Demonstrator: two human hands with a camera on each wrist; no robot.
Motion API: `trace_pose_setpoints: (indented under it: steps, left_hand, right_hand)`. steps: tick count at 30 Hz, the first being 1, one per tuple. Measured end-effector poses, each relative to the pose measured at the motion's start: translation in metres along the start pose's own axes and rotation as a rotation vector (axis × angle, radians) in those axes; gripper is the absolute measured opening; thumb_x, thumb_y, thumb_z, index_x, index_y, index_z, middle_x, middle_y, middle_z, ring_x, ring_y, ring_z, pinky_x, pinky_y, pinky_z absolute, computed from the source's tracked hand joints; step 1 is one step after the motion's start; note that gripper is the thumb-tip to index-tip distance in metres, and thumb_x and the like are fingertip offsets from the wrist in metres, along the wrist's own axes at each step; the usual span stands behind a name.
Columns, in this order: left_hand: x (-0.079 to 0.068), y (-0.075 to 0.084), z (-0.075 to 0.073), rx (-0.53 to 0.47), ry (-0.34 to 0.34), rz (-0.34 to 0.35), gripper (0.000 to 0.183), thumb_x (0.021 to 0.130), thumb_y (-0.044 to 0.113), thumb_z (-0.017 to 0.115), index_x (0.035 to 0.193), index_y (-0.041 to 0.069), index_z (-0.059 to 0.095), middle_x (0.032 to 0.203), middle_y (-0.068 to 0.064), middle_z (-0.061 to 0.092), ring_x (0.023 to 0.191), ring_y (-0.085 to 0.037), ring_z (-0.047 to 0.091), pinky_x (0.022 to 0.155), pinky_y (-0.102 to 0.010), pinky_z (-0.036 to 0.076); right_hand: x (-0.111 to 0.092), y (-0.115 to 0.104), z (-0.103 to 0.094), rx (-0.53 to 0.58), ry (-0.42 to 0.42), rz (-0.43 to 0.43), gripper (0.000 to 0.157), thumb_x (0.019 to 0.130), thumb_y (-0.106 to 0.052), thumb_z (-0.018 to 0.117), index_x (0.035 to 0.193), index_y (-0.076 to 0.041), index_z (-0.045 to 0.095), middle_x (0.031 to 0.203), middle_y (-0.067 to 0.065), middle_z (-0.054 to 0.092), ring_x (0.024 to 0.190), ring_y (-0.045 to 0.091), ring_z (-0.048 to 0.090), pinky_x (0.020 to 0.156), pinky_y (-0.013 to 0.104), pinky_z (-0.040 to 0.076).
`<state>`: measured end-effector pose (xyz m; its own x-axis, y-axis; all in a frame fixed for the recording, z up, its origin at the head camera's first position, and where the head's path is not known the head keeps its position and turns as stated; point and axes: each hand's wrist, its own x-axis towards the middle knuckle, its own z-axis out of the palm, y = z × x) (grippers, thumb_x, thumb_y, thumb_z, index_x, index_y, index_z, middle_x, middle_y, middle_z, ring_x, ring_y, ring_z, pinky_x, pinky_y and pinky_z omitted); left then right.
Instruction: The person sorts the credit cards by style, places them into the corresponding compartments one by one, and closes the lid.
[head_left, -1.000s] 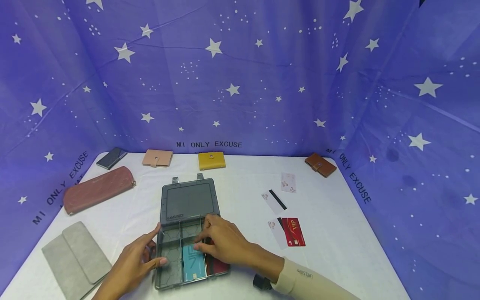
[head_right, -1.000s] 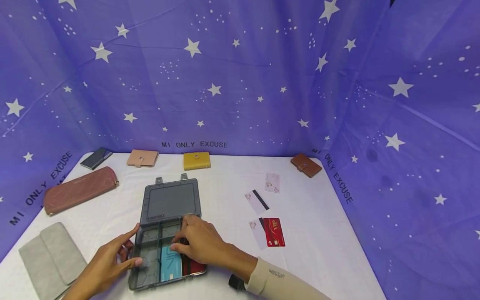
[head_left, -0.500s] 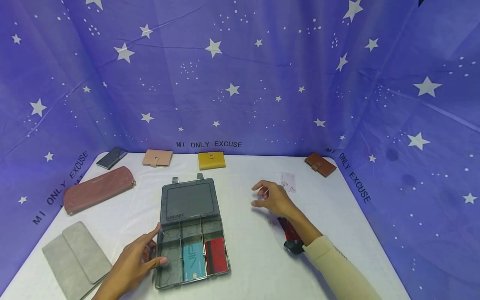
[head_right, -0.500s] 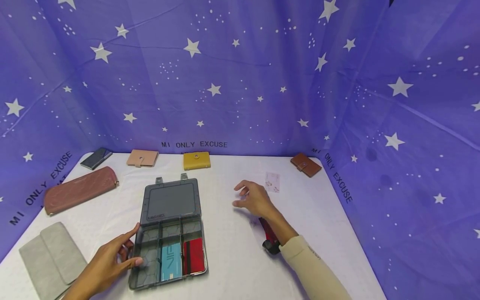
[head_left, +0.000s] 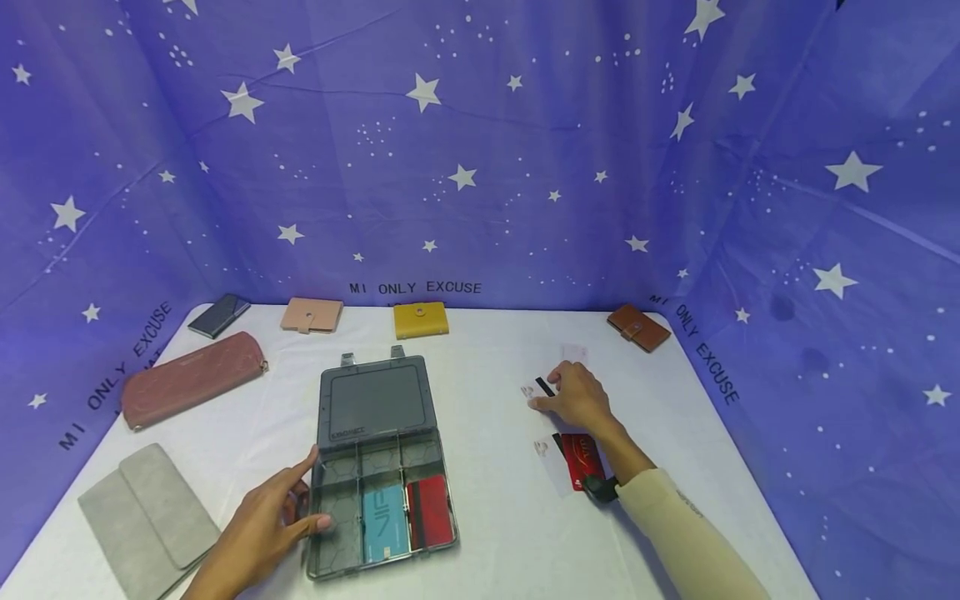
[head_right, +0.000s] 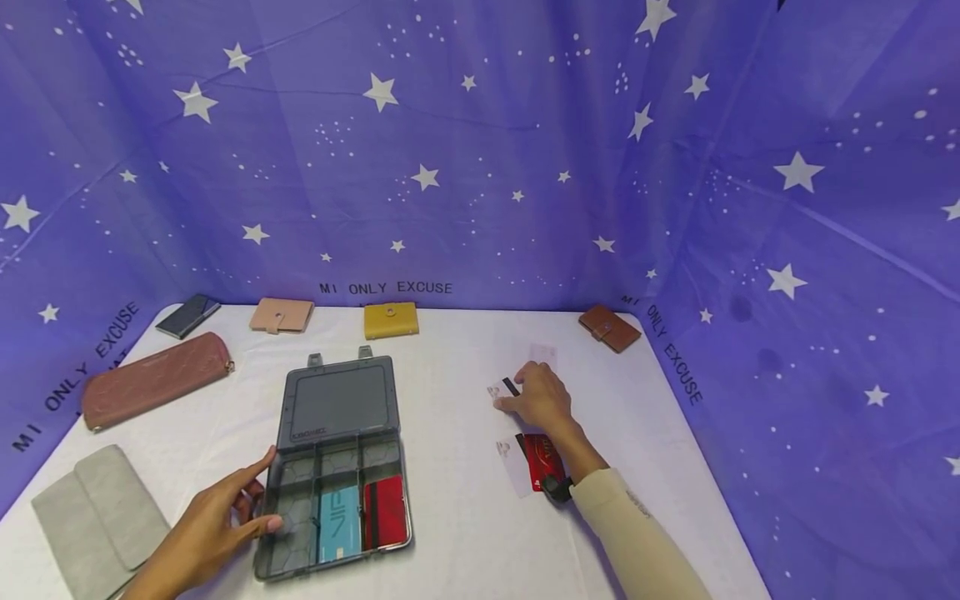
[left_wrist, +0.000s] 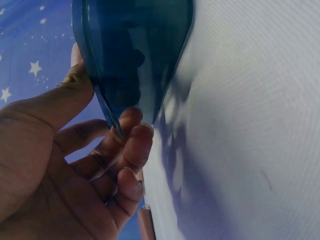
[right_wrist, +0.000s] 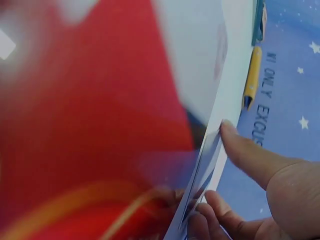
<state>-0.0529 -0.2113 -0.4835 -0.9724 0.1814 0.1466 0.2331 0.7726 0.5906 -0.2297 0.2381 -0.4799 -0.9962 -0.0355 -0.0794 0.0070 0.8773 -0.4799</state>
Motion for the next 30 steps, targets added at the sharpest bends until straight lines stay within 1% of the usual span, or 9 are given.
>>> trace_pose_setpoints:
  steps: [3, 7, 11, 14, 16, 18, 20, 25, 30]
  left_hand:
    - [0.000, -0.001, 0.000, -0.008, 0.003, 0.009, 0.087, 0.075, 0.035, 0.084, 0.148, 0.005, 0.047, 0.094, 0.003, 0.062, 0.066, 0.006, 0.044, 0.060, -0.023, 0.043]
    - [0.000, -0.002, 0.000, -0.017, -0.003, 0.000, 0.088, 0.075, 0.035, 0.084, 0.148, 0.006, 0.046, 0.094, 0.003, 0.063, 0.065, 0.006, 0.044, 0.060, -0.022, 0.042]
    - [0.000, -0.003, 0.001, -0.017, -0.008, 0.010, 0.087, 0.076, 0.035, 0.084, 0.148, 0.006, 0.046, 0.094, 0.003, 0.063, 0.066, 0.006, 0.045, 0.060, -0.022, 0.043]
    - [-0.001, -0.002, 0.000, -0.013, -0.012, 0.009, 0.087, 0.076, 0.035, 0.084, 0.148, 0.006, 0.046, 0.095, 0.003, 0.063, 0.066, 0.006, 0.045, 0.061, -0.022, 0.044]
    - [-0.001, -0.001, -0.002, -0.010, -0.021, -0.006, 0.088, 0.076, 0.036, 0.084, 0.149, 0.006, 0.045, 0.095, 0.002, 0.064, 0.066, 0.006, 0.045, 0.061, -0.022, 0.044]
    - [0.000, 0.000, -0.003, -0.010, -0.029, -0.021, 0.089, 0.076, 0.036, 0.084, 0.149, 0.007, 0.045, 0.096, 0.002, 0.064, 0.066, 0.006, 0.045, 0.061, -0.022, 0.044]
    - [0.000, 0.001, -0.004, -0.009, -0.032, -0.025, 0.089, 0.076, 0.035, 0.084, 0.149, 0.006, 0.045, 0.096, 0.002, 0.064, 0.065, 0.006, 0.045, 0.061, -0.022, 0.044]
    - [0.000, -0.001, -0.003, -0.006, -0.026, -0.006, 0.088, 0.076, 0.035, 0.084, 0.149, 0.005, 0.045, 0.094, 0.003, 0.063, 0.065, 0.005, 0.045, 0.061, -0.022, 0.043]
    - [0.000, -0.003, -0.002, -0.010, -0.017, 0.031, 0.083, 0.079, 0.030, 0.082, 0.149, 0.005, 0.044, 0.095, 0.005, 0.062, 0.069, 0.005, 0.045, 0.062, -0.022, 0.043]
  right_hand:
    - [-0.001, -0.009, 0.005, -0.011, -0.011, -0.013, 0.053, 0.077, -0.037, 0.086, 0.111, -0.004, 0.062, 0.101, 0.010, 0.057, 0.089, 0.025, 0.053, 0.076, 0.038, 0.043]
    - [-0.002, -0.021, 0.010, 0.034, -0.036, -0.071, 0.044, 0.076, -0.028, 0.087, 0.105, -0.006, 0.062, 0.097, 0.007, 0.058, 0.088, 0.023, 0.054, 0.078, 0.037, 0.043]
    - [-0.007, -0.034, 0.013, 0.122, -0.047, -0.172, 0.028, 0.081, -0.016, 0.084, 0.097, -0.009, 0.063, 0.083, 0.003, 0.058, 0.075, 0.018, 0.053, 0.068, 0.031, 0.044]
    - [-0.013, -0.048, 0.013, 0.198, -0.054, -0.261, 0.019, 0.088, -0.012, 0.077, 0.102, -0.011, 0.064, 0.078, 0.001, 0.057, 0.066, 0.014, 0.051, 0.060, 0.027, 0.043]
    - [-0.018, -0.060, 0.011, 0.266, -0.062, -0.324, 0.023, 0.091, -0.010, 0.072, 0.112, -0.014, 0.063, 0.078, 0.001, 0.058, 0.063, 0.014, 0.051, 0.056, 0.026, 0.044]
    - [-0.024, -0.071, 0.010, 0.338, -0.076, -0.379, 0.032, 0.093, -0.009, 0.070, 0.121, -0.018, 0.060, 0.079, 0.001, 0.058, 0.063, 0.016, 0.054, 0.056, 0.026, 0.045]
    - [-0.031, -0.084, 0.010, 0.414, -0.094, -0.427, 0.038, 0.094, -0.007, 0.069, 0.127, -0.020, 0.057, 0.080, 0.002, 0.059, 0.063, 0.022, 0.058, 0.055, 0.025, 0.046]
    - [-0.053, -0.116, 0.020, 0.567, -0.162, -0.491, 0.039, 0.092, -0.007, 0.071, 0.126, -0.019, 0.056, 0.077, 0.005, 0.064, 0.063, 0.034, 0.063, 0.054, 0.022, 0.046]
    - [-0.075, -0.145, 0.043, 0.633, -0.280, -0.533, 0.036, 0.092, -0.012, 0.072, 0.124, -0.018, 0.057, 0.077, 0.006, 0.070, 0.061, 0.033, 0.067, 0.051, 0.022, 0.048]
